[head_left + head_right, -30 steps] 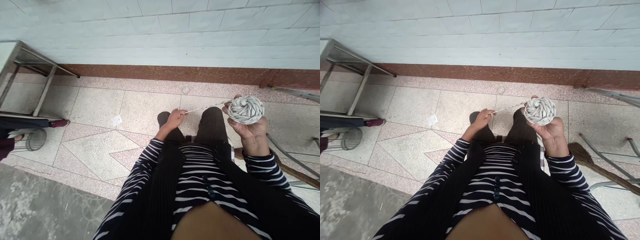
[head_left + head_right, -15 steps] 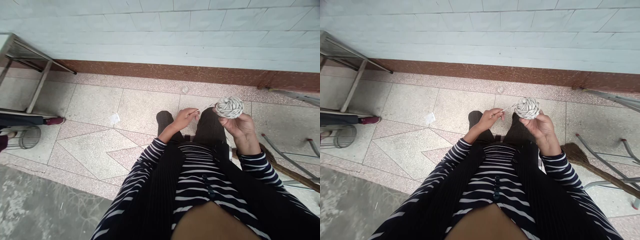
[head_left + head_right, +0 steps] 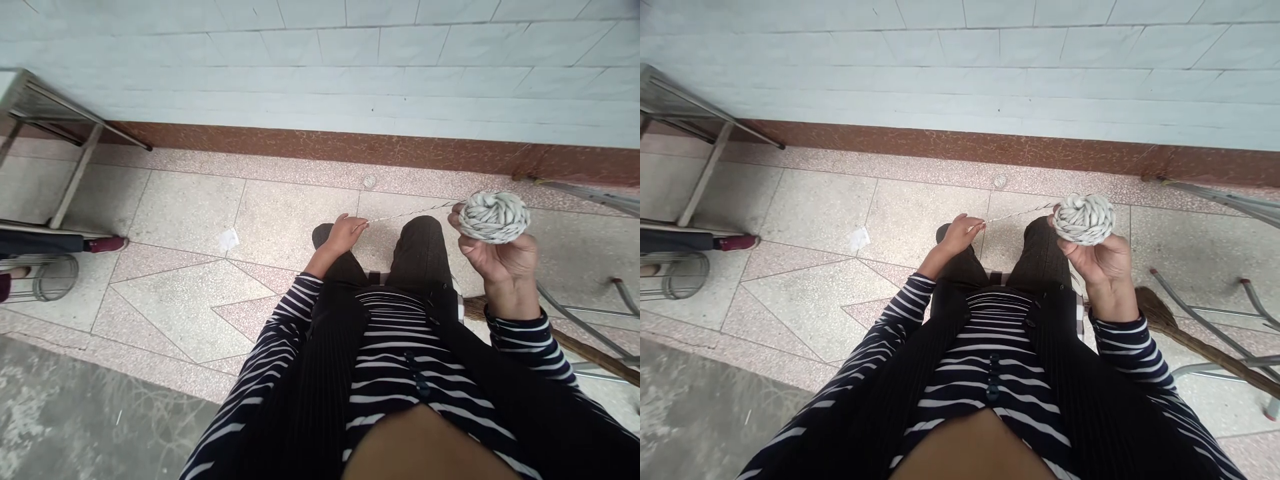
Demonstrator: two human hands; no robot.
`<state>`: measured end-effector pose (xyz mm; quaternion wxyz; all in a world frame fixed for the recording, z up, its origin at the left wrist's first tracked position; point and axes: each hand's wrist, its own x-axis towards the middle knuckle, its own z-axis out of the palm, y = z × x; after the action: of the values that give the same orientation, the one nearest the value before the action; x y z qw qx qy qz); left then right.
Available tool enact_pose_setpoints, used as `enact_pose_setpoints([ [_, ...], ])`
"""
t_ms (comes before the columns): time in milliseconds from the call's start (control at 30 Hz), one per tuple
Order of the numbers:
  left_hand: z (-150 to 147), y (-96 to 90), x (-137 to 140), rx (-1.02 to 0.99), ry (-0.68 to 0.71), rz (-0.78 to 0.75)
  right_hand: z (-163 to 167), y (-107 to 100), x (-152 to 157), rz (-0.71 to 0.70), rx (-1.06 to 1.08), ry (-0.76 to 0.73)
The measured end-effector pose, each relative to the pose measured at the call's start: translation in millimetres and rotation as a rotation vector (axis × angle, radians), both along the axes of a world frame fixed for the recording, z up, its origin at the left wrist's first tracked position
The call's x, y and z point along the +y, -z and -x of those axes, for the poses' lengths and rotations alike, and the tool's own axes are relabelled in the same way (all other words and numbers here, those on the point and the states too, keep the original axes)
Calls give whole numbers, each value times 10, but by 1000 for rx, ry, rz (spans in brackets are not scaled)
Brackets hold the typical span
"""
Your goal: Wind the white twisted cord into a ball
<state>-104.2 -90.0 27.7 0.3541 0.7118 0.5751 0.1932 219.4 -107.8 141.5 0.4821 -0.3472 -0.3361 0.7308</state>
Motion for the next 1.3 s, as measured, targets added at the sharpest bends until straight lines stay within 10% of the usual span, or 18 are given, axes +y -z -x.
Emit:
enact_pose_setpoints([
  [400,-842,-272,12,-409,12,-137,324,273,-17,100,-9,-141],
  [633,-722,-227,-79,-245,62,-168,95,336,27,149,-46,-58],
  [1033,-81,348,-117,-8,-25,-66,-120,-205,14,50,-37,151],
  [1300,355,335,60,135,-94,-68,-234,-388,-138,-20,-76,234],
])
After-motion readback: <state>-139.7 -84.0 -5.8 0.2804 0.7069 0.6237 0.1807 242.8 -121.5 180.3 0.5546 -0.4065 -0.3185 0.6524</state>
